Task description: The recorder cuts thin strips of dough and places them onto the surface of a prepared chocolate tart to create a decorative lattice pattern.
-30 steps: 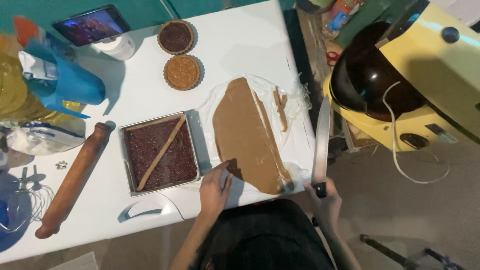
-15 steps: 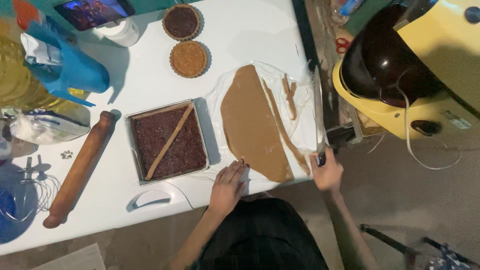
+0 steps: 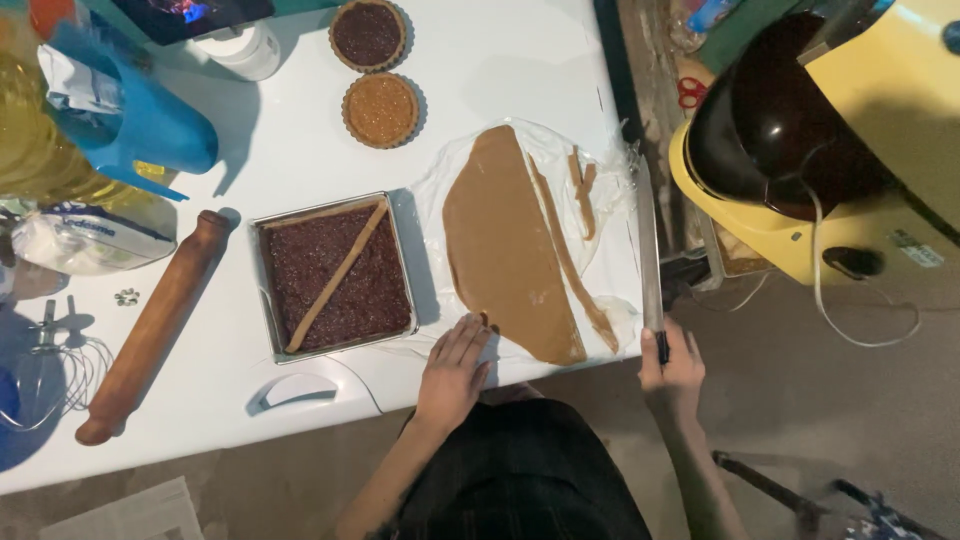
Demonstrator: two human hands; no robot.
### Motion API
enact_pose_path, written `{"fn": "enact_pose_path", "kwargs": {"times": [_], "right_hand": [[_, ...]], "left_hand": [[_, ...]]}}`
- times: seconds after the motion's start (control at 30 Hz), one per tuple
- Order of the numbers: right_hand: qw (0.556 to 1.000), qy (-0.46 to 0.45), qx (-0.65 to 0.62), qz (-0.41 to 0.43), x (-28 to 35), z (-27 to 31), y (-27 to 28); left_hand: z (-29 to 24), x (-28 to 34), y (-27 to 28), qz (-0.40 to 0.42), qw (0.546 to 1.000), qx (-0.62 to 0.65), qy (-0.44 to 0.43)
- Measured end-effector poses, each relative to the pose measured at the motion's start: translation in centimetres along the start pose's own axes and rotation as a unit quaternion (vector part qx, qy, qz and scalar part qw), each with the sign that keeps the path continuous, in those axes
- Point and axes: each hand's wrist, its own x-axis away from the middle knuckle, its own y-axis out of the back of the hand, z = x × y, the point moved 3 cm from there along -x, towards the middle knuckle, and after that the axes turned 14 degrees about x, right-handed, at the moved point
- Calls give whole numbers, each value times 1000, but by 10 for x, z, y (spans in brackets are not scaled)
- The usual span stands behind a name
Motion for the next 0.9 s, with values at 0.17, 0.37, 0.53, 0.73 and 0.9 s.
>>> {"fn": "enact_pose_path", "kwargs": {"times": [0.17, 0.37, 0.53, 0.73, 0.9], "right_hand": [[978, -126, -112, 121, 1, -15, -12], [963, -115, -179, 163, -6, -8, -15], [973, -27, -152, 170, -22, 27, -2], [963, -2, -23, 269, -39, 69, -31], [972, 144, 19, 185, -60, 103, -54]], "left_hand": [[5, 1, -1, 0, 1000, -20, 12], [2, 1, 3, -11, 999, -11, 42], [-6, -18, 9, -63, 997, 2, 49], [-12, -97, 27, -96, 992, 57, 56], [37, -181, 15, -92, 995, 47, 13]]}}
